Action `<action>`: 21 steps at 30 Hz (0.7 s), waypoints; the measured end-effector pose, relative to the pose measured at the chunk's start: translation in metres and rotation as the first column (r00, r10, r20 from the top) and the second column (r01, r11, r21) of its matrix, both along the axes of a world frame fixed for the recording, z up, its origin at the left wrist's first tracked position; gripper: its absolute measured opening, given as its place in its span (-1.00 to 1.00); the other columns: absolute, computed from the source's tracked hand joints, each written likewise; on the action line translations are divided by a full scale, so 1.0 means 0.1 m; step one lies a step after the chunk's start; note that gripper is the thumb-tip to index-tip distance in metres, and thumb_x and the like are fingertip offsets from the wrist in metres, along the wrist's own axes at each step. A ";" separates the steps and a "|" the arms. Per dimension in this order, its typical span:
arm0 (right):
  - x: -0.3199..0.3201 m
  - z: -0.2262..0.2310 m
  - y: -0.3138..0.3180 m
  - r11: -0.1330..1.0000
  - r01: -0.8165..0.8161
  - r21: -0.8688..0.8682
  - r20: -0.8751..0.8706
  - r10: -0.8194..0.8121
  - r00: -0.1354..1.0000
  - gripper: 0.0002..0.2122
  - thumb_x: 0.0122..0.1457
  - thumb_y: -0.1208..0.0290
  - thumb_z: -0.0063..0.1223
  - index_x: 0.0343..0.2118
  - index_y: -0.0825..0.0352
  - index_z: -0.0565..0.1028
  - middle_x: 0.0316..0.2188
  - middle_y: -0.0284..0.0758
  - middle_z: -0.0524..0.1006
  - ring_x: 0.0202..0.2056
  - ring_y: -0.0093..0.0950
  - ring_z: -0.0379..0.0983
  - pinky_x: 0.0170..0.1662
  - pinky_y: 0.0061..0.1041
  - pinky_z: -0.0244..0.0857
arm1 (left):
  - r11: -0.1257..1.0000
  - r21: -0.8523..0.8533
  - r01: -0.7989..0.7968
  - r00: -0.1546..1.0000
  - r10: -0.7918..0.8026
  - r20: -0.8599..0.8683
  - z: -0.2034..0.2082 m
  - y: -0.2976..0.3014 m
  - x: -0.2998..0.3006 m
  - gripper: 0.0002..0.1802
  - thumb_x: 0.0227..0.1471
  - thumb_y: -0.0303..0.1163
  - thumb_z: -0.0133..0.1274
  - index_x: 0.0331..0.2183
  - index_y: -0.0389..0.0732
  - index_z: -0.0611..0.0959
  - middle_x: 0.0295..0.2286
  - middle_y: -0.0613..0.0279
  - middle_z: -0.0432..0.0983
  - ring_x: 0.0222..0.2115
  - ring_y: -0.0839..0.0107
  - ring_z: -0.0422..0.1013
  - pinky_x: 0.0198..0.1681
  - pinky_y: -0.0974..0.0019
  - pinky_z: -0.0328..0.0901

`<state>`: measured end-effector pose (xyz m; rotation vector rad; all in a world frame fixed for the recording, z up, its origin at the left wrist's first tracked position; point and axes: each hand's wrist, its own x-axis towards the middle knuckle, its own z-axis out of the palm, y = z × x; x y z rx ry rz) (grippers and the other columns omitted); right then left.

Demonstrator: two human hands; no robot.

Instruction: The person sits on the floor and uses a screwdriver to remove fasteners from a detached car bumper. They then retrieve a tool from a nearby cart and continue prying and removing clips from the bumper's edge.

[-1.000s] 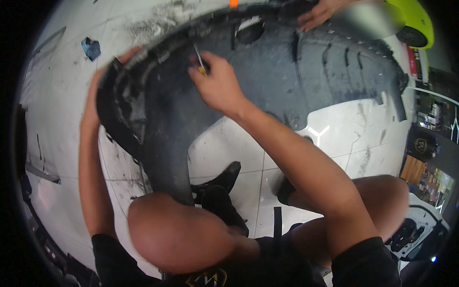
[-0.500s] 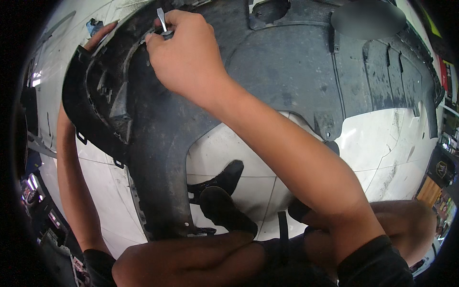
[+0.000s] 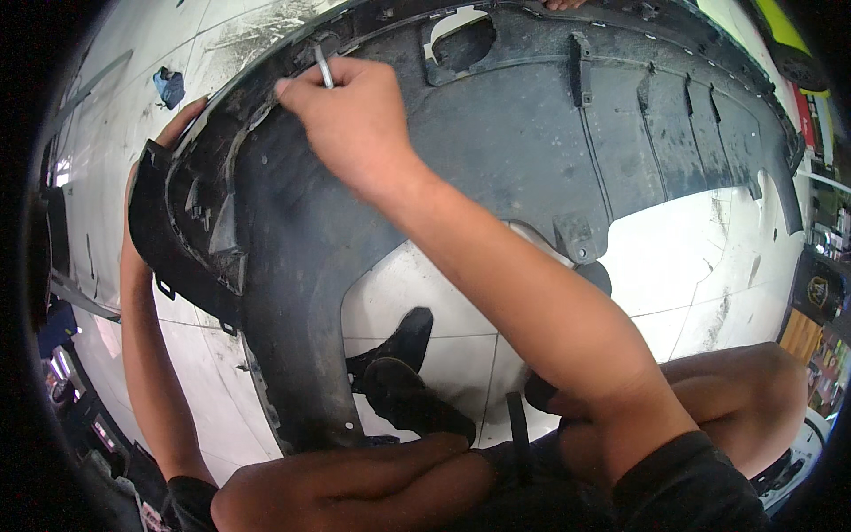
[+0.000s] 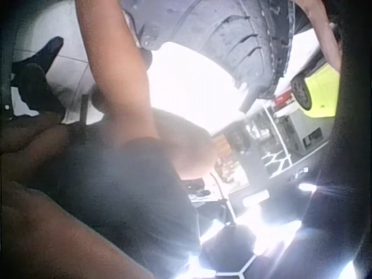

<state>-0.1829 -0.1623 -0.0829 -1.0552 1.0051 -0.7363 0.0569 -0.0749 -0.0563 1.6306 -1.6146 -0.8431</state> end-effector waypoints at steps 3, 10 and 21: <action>0.04 0.01 0.02 0.998 0.024 0.065 0.027 -0.026 0.999 -0.80 0.28 0.30 0.18 -0.29 0.37 0.61 -0.57 -0.45 0.46 -0.57 -0.63 0.39 -0.51 -0.58 0.23 | 0.998 0.045 -0.047 0.993 0.051 -0.106 -0.01 -0.02 -0.01 -0.38 0.01 -0.48 0.18 0.16 -0.35 0.56 0.06 0.01 0.56 0.02 0.29 0.52 0.17 0.27 0.36; -0.19 0.04 -0.26 0.978 0.003 -0.208 -0.132 -0.031 0.991 -0.74 0.26 0.21 0.18 -0.30 0.35 0.57 -0.55 -0.42 0.46 -0.56 -0.58 0.44 -0.52 -0.56 0.27 | 0.998 -0.063 -0.015 0.999 0.013 -0.041 -0.05 -0.05 0.09 -0.32 -0.01 -0.33 0.24 0.16 -0.34 0.57 0.06 0.01 0.56 0.04 0.25 0.52 0.17 0.24 0.36; 0.58 0.30 0.36 0.978 0.178 0.106 -0.058 -0.172 0.983 -0.57 0.11 0.10 0.41 -0.56 0.42 0.54 -0.66 -0.36 0.49 -0.64 -0.67 0.38 -0.58 -0.60 0.22 | 0.974 0.070 -0.216 0.943 0.189 0.272 0.33 0.31 -0.25 -0.32 -0.01 -0.42 0.17 0.21 -0.02 0.56 -0.11 -0.02 0.65 -0.18 0.21 0.64 -0.08 0.30 0.43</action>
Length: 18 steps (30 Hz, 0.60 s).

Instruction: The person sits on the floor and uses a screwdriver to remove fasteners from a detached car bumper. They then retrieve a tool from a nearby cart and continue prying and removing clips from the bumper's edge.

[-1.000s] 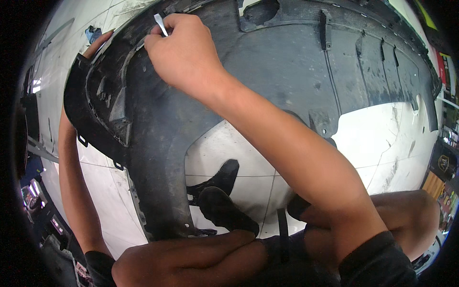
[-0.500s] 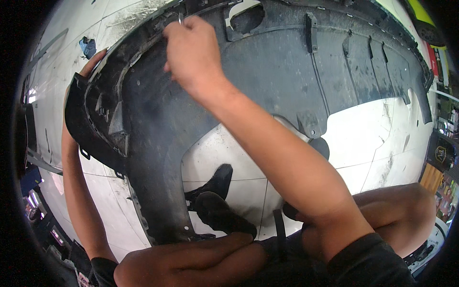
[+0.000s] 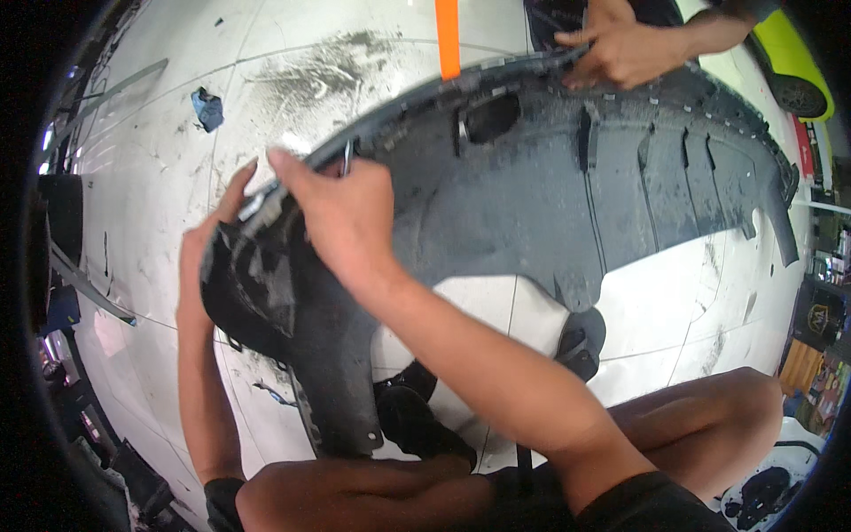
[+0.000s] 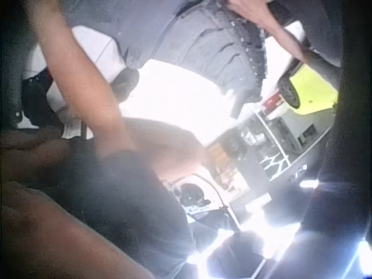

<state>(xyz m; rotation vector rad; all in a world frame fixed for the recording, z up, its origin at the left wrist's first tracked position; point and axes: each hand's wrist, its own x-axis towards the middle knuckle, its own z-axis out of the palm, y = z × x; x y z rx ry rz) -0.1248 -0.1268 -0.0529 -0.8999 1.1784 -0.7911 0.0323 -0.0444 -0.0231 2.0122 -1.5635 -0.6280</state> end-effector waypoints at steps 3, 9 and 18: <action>0.16 0.06 0.18 0.999 0.049 0.018 -0.109 -0.047 0.993 -0.61 0.16 0.24 0.35 -0.65 0.46 0.54 -0.71 -0.29 0.53 -0.64 -0.65 0.42 -0.57 -0.52 0.24 | 0.973 -0.161 0.164 0.983 -0.174 -0.055 -0.14 0.09 0.18 -0.42 -0.04 -0.37 0.18 0.10 -0.09 0.60 -0.21 -0.10 0.66 -0.27 0.05 0.64 -0.18 0.23 0.46; 0.09 0.15 0.42 0.994 0.097 0.058 -0.021 -0.096 0.995 -0.60 0.25 0.24 0.29 -0.63 0.41 0.47 -0.73 -0.35 0.48 -0.71 -0.63 0.39 -0.64 -0.56 0.21 | 0.929 0.185 0.321 0.942 -0.334 0.043 0.26 -0.07 0.18 -0.52 -0.07 -0.47 0.18 -0.02 -0.08 0.63 -0.43 0.03 0.62 -0.40 0.02 0.57 -0.33 0.12 0.42; 0.06 0.11 0.57 0.993 0.114 0.032 0.072 -0.116 0.991 -0.64 0.30 0.27 0.26 -0.56 0.40 0.48 -0.64 -0.40 0.51 -0.68 -0.72 0.35 -0.64 -0.65 0.18 | 0.840 0.234 0.489 0.850 -0.519 0.088 0.20 -0.23 0.21 -0.57 -0.13 -0.48 0.28 -0.12 -0.13 0.62 -0.46 0.02 0.62 -0.42 -0.03 0.55 -0.37 0.04 0.42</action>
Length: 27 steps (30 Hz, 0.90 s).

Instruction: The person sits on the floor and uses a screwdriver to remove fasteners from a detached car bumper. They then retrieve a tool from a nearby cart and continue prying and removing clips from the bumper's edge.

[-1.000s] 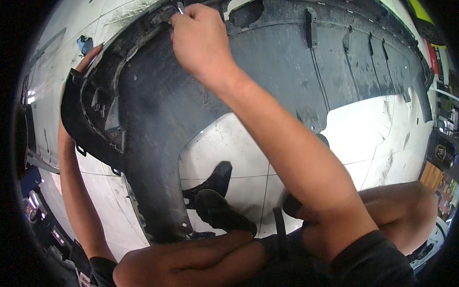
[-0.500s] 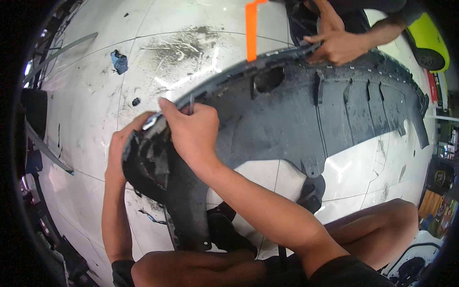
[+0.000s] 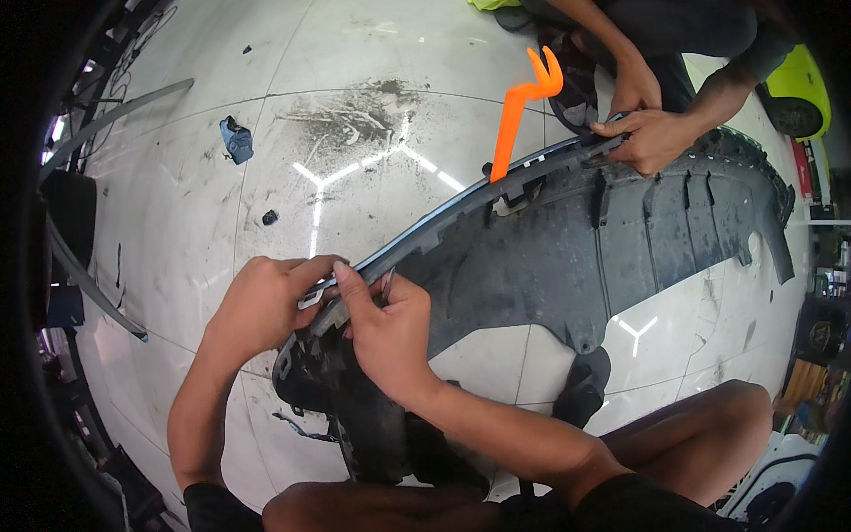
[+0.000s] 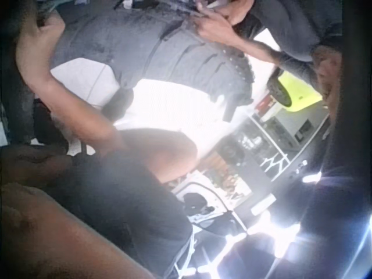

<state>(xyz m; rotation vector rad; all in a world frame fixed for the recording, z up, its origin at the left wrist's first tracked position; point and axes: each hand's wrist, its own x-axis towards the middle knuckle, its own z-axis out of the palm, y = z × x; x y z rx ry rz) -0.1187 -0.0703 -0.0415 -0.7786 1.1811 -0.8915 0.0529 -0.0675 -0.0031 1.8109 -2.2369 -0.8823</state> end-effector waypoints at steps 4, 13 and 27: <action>-0.01 -0.03 0.03 1.000 0.015 -0.011 -0.030 -0.016 0.999 -0.64 0.30 0.28 0.26 -0.57 0.39 0.47 -0.64 -0.42 0.50 -0.67 -0.74 0.34 -0.64 -0.65 0.18 | 0.996 -0.071 -0.052 0.999 0.052 0.001 -0.13 0.07 -0.03 -0.75 -0.09 -0.55 0.25 -0.26 -0.18 0.66 -0.52 0.01 0.58 -0.53 -0.06 0.50 -0.44 0.06 0.39; 0.08 -0.02 0.03 0.997 0.061 0.047 0.019 -0.062 0.998 -0.64 0.29 0.32 0.26 -0.58 0.38 0.44 -0.66 -0.42 0.48 -0.68 -0.74 0.34 -0.66 -0.64 0.20 | 0.984 -0.152 -0.098 0.995 0.092 -0.042 -0.23 0.04 -0.01 -0.85 0.00 -0.44 0.22 -0.36 -0.19 0.57 -0.57 0.02 0.54 -0.55 -0.05 0.49 -0.50 0.01 0.35; 0.20 -0.16 0.03 0.978 0.207 -0.003 0.080 -0.206 0.975 -0.66 0.19 0.41 0.29 -0.66 0.41 0.45 -0.77 -0.36 0.41 -0.65 -0.68 0.26 -0.59 -0.45 0.14 | 0.991 -0.019 -0.132 0.991 0.131 -0.007 -0.33 -0.07 0.02 -0.74 -0.04 -0.54 0.23 -0.21 -0.23 0.68 -0.61 -0.19 0.46 -0.60 -0.12 0.45 -0.51 0.05 0.33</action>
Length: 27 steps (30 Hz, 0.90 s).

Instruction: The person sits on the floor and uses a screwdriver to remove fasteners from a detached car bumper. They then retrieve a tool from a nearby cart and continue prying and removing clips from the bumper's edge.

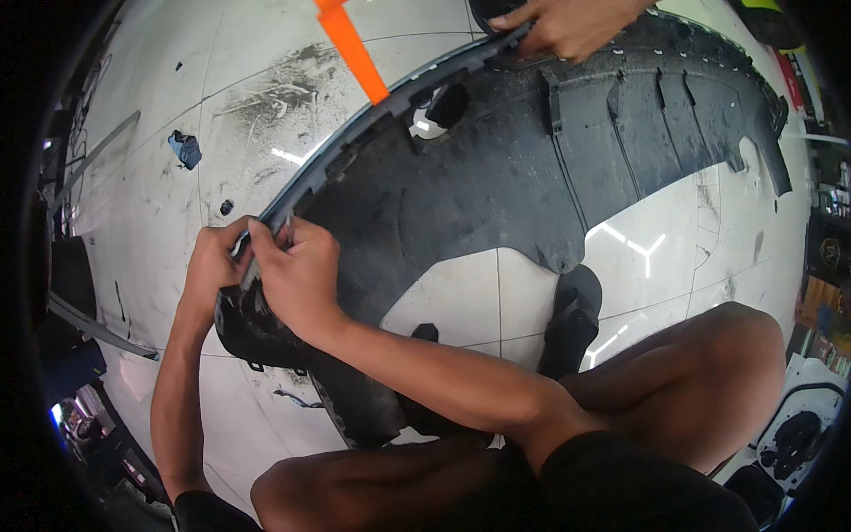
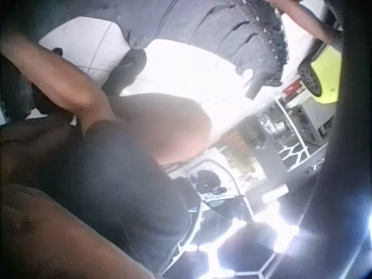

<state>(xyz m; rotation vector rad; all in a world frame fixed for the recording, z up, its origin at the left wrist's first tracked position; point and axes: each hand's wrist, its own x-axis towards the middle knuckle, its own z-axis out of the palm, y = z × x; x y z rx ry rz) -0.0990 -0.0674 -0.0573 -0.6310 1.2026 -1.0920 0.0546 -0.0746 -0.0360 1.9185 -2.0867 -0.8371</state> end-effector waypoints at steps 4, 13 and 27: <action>-0.03 -0.07 -0.07 0.996 -0.032 -0.082 -0.059 0.027 0.998 -0.61 0.18 0.35 0.30 -0.69 0.43 0.42 -0.79 -0.31 0.37 -0.67 -0.63 0.25 -0.59 -0.39 0.15 | 1.000 -0.015 -0.018 1.000 0.019 0.018 -0.02 0.02 -0.03 -0.76 -0.03 -0.55 0.22 -0.22 -0.26 0.66 -0.55 -0.24 0.46 -0.54 -0.18 0.45 -0.46 0.07 0.34; -0.83 -0.69 0.19 0.895 -0.445 -0.005 -0.299 0.424 0.855 -0.78 0.24 0.37 0.12 -0.28 0.50 0.49 -0.43 0.05 0.61 -0.33 -0.09 0.61 -0.22 -0.19 0.39 | 0.999 -0.007 -0.052 0.995 0.051 -0.088 -0.12 -0.14 0.10 -0.53 -0.02 -0.56 0.25 -0.02 -0.42 0.62 -0.27 0.04 0.67 -0.27 0.47 0.52 -0.09 0.35 0.40; -0.73 -0.42 -0.17 0.841 -0.482 -0.245 -0.321 0.399 0.859 -0.70 0.16 0.42 0.17 -0.12 0.52 0.62 -0.26 0.15 0.63 -0.18 0.01 0.62 -0.03 -0.23 0.45 | 0.988 0.118 -0.105 0.953 0.133 -0.271 -0.09 -0.17 0.02 -0.47 0.04 -0.56 0.31 0.07 -0.37 0.61 -0.17 0.23 0.66 -0.21 0.50 0.52 -0.06 0.42 0.40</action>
